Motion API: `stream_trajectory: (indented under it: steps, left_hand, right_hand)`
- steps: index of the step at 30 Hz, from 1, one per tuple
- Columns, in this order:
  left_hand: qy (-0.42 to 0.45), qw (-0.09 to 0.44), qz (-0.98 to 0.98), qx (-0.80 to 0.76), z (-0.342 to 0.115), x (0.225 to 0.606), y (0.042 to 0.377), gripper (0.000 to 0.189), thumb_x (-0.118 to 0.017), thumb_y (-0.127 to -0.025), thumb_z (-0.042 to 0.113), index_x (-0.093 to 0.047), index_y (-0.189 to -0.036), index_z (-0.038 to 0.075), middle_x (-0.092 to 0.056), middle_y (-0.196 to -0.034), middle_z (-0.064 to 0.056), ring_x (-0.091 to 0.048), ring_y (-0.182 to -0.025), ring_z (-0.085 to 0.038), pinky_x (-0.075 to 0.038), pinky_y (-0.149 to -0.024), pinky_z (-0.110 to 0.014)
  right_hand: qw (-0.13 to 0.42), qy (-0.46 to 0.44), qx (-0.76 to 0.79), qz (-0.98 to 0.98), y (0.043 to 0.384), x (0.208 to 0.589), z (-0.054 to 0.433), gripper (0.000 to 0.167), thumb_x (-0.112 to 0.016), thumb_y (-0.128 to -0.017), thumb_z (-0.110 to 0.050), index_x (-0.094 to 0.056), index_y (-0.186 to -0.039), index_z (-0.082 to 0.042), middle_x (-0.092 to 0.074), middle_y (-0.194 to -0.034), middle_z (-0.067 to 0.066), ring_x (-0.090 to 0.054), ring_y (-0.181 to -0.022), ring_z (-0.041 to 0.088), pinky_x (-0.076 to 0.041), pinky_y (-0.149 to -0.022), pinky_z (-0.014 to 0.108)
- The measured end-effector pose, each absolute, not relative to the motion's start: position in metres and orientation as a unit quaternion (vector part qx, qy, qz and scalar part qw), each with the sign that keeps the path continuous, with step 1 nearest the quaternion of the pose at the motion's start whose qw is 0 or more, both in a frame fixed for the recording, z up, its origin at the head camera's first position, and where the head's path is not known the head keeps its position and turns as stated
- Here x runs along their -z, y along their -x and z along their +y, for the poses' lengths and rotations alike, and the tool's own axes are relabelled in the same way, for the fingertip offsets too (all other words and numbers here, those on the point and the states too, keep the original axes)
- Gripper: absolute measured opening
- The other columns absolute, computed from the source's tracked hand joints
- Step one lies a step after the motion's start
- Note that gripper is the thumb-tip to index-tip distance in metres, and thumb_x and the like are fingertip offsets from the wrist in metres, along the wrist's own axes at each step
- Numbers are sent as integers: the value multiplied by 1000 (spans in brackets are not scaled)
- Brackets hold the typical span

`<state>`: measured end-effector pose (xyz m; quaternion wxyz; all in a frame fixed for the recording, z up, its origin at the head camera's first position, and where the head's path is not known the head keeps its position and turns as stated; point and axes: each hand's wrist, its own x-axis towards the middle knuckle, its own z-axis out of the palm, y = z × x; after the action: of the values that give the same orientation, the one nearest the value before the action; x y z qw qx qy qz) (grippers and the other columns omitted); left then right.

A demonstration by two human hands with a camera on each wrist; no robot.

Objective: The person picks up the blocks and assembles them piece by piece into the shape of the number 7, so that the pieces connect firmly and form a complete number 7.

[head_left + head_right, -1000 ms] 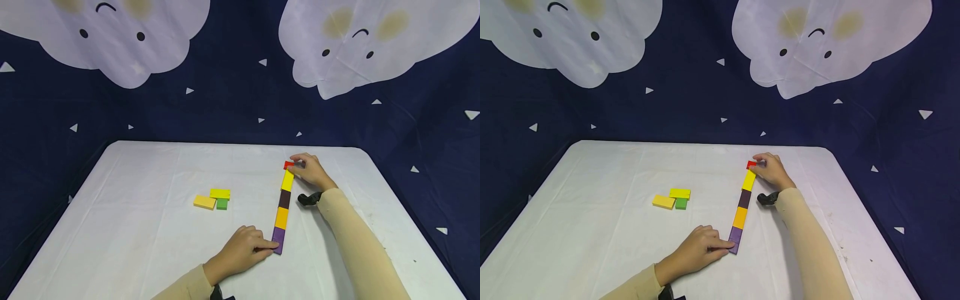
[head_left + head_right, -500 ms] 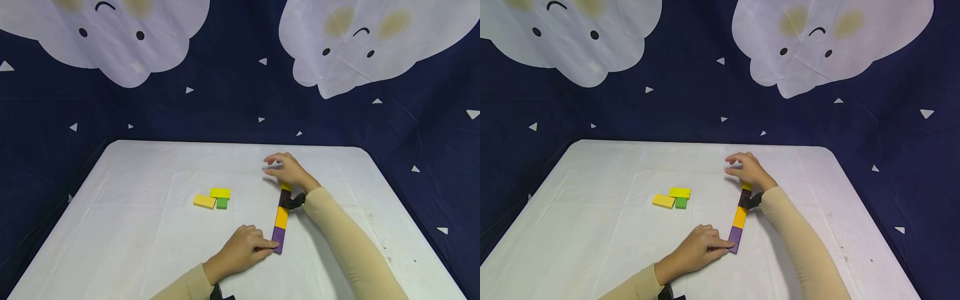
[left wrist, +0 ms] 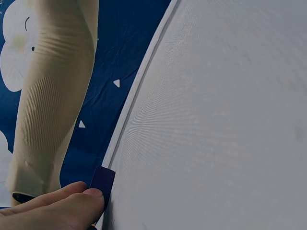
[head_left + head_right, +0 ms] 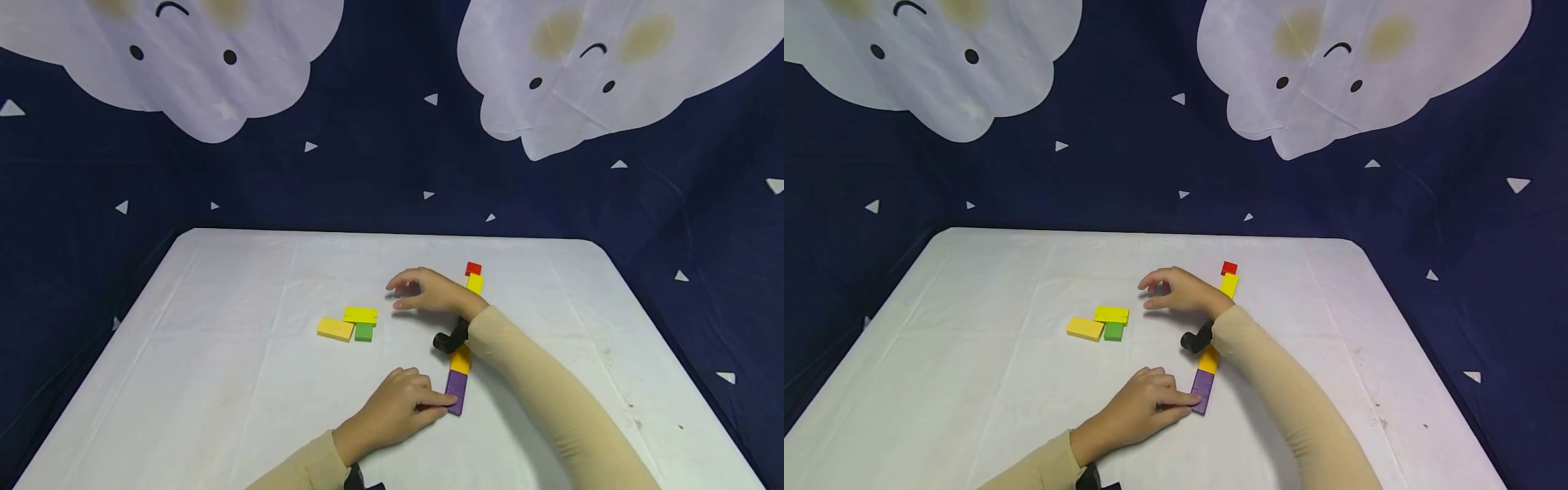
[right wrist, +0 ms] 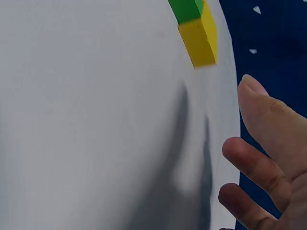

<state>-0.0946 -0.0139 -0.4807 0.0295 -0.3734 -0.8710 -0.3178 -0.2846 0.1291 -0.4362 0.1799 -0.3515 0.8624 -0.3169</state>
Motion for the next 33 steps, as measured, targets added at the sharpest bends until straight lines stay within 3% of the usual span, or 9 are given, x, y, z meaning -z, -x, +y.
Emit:
stream_trajectory:
  steps: [13,33]
  left_hand:
    - [377,33,-868,321,-14,480,94,23,-69,-93,34,-74,-116,36,-47,-68,19,-32,-67,5,-28,-70,-14]
    - [370,34,-867,333,-14,482,94,23,-70,-92,34,-75,-114,34,-44,-66,20,-31,-67,5,-26,-69,-15]
  right_hand:
    - [223,393,301,840,281,441,97,38,-81,-83,-28,-71,-119,-22,-67,-108,-8,-57,-102,10,-46,-96,29]
    - [222,403,283,842,280,440,90,34,-82,-82,-26,-72,-115,-27,-66,-103,-12,-54,-100,10,-43,-92,28]
